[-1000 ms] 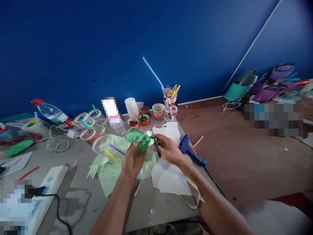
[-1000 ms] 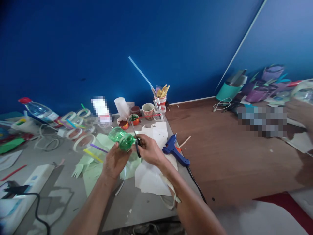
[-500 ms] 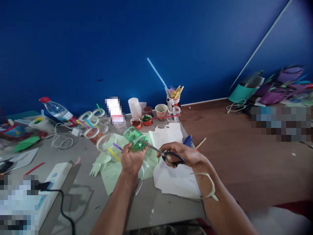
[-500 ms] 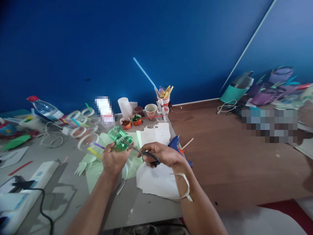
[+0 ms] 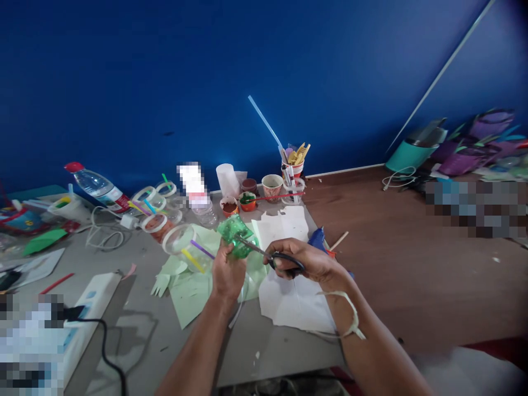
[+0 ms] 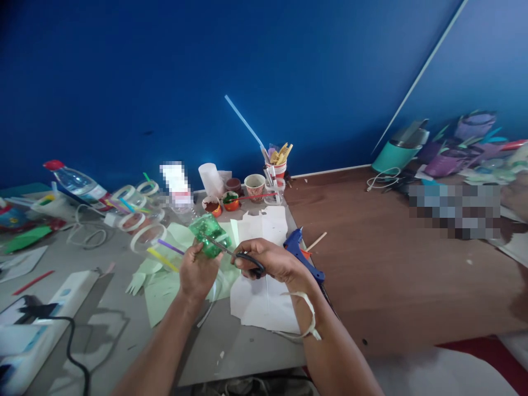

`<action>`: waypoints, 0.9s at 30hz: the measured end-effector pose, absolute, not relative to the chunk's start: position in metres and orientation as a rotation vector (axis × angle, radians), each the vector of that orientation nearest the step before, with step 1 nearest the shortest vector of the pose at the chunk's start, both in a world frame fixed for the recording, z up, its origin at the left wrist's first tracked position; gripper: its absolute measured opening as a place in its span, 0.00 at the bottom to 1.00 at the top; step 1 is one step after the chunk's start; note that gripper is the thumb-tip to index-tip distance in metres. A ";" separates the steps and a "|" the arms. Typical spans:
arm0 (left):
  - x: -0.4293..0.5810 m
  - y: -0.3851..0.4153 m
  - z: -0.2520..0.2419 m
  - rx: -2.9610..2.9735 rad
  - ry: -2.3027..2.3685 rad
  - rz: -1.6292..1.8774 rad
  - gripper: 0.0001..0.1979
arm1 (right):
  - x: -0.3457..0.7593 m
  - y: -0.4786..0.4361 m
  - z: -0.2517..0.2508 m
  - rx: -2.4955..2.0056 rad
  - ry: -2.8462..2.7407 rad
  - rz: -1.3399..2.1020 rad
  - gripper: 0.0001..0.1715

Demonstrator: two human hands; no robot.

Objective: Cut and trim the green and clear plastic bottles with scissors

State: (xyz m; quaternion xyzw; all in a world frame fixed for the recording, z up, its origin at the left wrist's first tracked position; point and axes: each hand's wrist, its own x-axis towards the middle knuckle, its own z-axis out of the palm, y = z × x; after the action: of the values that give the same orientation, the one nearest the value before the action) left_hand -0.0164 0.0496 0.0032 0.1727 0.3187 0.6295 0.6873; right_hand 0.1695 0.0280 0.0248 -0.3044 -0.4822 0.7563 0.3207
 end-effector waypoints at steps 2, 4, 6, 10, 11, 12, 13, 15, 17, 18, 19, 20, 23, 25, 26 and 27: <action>-0.016 0.049 0.004 0.367 0.661 1.394 0.09 | 0.170 0.029 0.024 -0.713 -1.268 1.984 0.26; -0.019 0.050 0.005 0.326 0.607 1.387 0.07 | 0.172 0.029 0.023 -0.605 -1.252 1.967 0.31; -0.024 0.051 0.007 0.274 0.571 1.368 0.09 | 0.173 0.028 0.024 -0.566 -1.234 1.939 0.33; -0.029 0.053 0.008 0.206 0.525 1.341 0.17 | 0.172 0.028 0.024 -0.683 -1.299 1.948 0.29; -0.028 0.053 0.008 0.201 0.526 1.347 0.20 | 0.172 0.028 0.024 -0.707 -1.320 1.958 0.29; -0.027 0.053 0.007 0.202 0.530 1.362 0.21 | 0.171 0.028 0.023 -0.718 -1.334 1.967 0.28; -0.026 0.053 0.007 0.203 0.537 1.379 0.21 | 0.171 0.029 0.023 -0.716 -1.339 1.975 0.29; -0.024 0.053 0.006 0.212 0.550 1.403 0.15 | 0.172 0.029 0.023 -0.694 -1.332 1.991 0.30; -0.024 0.054 0.005 0.207 0.568 1.417 0.09 | 0.173 0.029 0.024 -0.695 -1.321 1.991 0.30; -0.024 0.055 0.005 0.195 0.576 1.417 0.07 | 0.174 0.028 0.024 -0.717 -1.315 1.986 0.30; -0.025 0.055 0.006 0.176 0.582 1.418 0.07 | 0.175 0.028 0.025 -0.743 -1.307 1.978 0.29; -0.026 0.056 0.006 0.158 0.585 1.422 0.07 | 0.176 0.028 0.026 -0.764 -1.295 1.972 0.28; -0.028 0.056 0.007 0.139 0.570 1.411 0.09 | 0.176 0.027 0.028 -0.778 -1.270 1.974 0.28; -0.029 0.056 0.007 0.148 0.558 1.397 0.11 | 0.176 0.027 0.028 -0.774 -1.277 1.990 0.28; -0.028 0.056 0.007 0.148 0.560 1.394 0.12 | 0.176 0.027 0.027 -0.778 -1.285 1.997 0.28; -0.028 0.056 0.007 0.146 0.567 1.395 0.13 | 0.176 0.027 0.027 -0.782 -1.295 2.005 0.27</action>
State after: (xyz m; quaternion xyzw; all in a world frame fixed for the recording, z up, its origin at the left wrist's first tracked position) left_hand -0.0281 0.0563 0.0071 0.0665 0.2572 0.6330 0.7272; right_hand 0.1756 0.0274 0.0270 -0.2959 -0.4901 0.7590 0.3100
